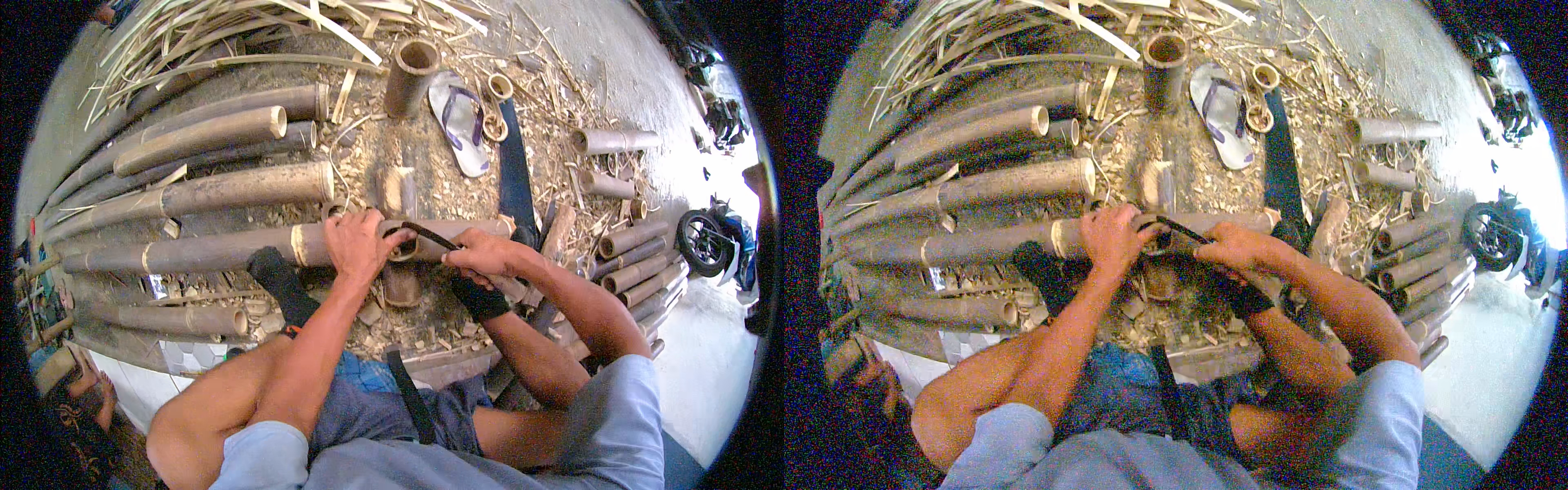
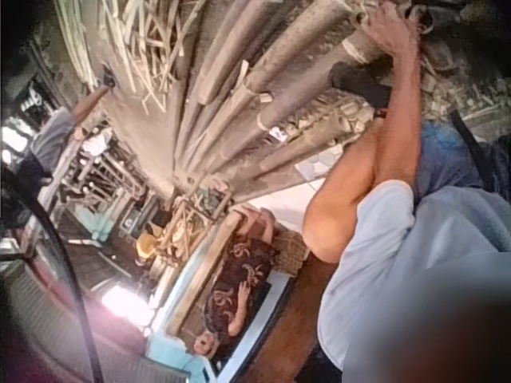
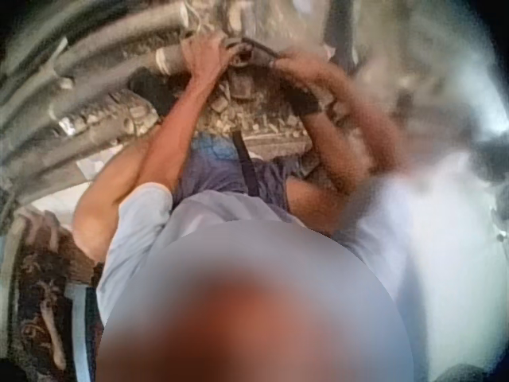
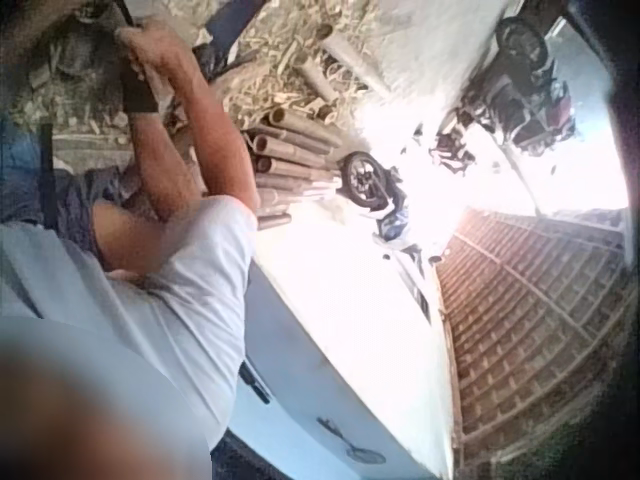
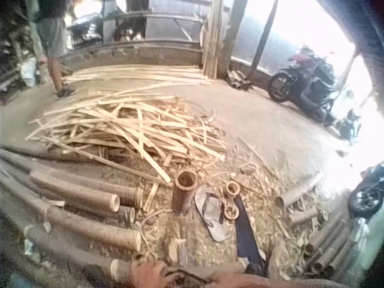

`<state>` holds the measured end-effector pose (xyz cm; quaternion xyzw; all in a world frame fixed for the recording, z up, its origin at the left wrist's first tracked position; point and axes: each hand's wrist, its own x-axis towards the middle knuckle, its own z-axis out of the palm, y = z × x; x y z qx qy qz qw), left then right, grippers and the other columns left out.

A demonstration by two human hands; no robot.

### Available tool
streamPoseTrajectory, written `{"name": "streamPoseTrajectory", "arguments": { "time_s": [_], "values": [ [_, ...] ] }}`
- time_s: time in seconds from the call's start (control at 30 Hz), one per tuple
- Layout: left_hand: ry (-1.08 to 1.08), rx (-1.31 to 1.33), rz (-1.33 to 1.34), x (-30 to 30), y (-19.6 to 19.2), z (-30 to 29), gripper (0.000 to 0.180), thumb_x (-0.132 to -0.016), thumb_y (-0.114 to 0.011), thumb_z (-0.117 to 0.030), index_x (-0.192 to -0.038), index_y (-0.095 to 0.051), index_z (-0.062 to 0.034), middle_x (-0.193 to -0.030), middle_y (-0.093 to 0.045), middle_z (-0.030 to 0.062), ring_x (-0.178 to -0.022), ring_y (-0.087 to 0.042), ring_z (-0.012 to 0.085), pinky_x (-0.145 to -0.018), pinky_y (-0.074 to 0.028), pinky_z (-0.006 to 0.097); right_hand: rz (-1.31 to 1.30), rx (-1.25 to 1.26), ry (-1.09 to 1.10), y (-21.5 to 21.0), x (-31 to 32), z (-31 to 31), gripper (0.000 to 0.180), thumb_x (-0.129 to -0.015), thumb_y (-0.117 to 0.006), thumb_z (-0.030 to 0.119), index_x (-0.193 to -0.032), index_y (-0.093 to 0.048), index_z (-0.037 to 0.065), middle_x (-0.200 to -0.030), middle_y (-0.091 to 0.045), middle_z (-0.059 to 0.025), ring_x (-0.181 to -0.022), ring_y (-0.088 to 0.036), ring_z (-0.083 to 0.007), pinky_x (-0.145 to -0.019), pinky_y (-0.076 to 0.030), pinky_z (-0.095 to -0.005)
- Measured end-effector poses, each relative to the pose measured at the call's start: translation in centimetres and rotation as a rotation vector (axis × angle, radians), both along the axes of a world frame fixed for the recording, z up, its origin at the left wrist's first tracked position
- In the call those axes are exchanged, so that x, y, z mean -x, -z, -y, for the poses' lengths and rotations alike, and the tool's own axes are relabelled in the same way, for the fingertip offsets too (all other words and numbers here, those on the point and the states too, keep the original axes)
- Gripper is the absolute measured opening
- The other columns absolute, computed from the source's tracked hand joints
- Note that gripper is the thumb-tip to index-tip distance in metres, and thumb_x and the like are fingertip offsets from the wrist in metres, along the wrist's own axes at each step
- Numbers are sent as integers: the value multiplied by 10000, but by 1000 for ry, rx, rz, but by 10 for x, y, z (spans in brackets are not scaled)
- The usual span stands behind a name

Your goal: The person sits on the floor and uses a chisel and wooden mallet to hollow and smooth the interior of a bamboo segment. They repeatedly strike the chisel, rotate the bamboo, and inspect the inner surface, producing wood shavings.

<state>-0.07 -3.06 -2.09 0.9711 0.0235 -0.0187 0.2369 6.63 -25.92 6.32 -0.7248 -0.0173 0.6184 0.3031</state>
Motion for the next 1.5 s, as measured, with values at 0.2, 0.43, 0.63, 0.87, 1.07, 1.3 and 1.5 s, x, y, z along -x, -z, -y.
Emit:
{"name": "streamPoseTrajectory", "arguments": {
  "time_s": [0.2,0.43,0.63,0.87,1.07,1.3,1.5],
  "values": [
    [122,-74,-132,1,-6,-6,610,-713,-760,-661,-1006,-700,-130,-998,-705,55,-1038,-626,219,-901,-384,415,210,29,-317,12,-21,2,507,-848,-612,452,-974,-704,-31,-804,-700,-168,-770,-680,-272,-739,-552,-431],
    [474,38,-193,0,-4,-53,963,-615,-795,-693,-1370,-579,-135,-1312,-623,98,-1246,-553,268,-1020,-391,457,273,-80,103,29,116,-18,383,-918,-663,289,-1114,-577,-29,-767,-638,-110,-726,-624,-199,-639,-527,-387],
    [560,-42,-149,9,1,-59,927,-700,-841,-498,-1482,-468,-170,-1402,-579,86,-1286,-535,281,-1036,-411,470,590,-211,350,32,161,-76,290,-956,-631,270,-990,-572,-12,-691,-589,-73,-565,-579,-151,-521,-490,-350],
    [518,82,-44,8,17,-66,679,-805,-779,-406,-1421,-557,-225,-1370,-627,44,-1228,-583,261,-1003,-423,451,-14,-231,1099,1,150,-145,299,-969,-638,315,-960,-524,39,-720,-564,-61,-557,-573,-181,-480,-504,-356],
    [410,244,-125,6,24,-63,473,-867,-709,-388,-1301,-666,-205,-1274,-681,48,-1223,-595,243,-994,-420,428,-213,-465,1616,-3,122,-193,206,-1006,-576,267,-973,-523,71,-700,-546,-34,-578,-581,-203,-536,-518,-370],
    [301,93,42,18,42,-54,443,-871,-659,-418,-1256,-680,-198,-1178,-710,53,-1182,-616,254,-959,-444,441,-236,-494,2189,1,54,-234,201,-1006,-578,237,-915,-535,63,-780,-570,-87,-718,-600,-234,-639,-540,-387],
    [166,-155,69,17,48,-26,447,-856,-677,-434,-1238,-679,-201,-1148,-709,64,-1150,-624,266,-949,-453,443,-341,-527,2268,4,27,-233,321,-1007,-581,322,-1171,-475,67,-974,-582,-117,-781,-606,-287,-757,-548,-501]
  ]
}}
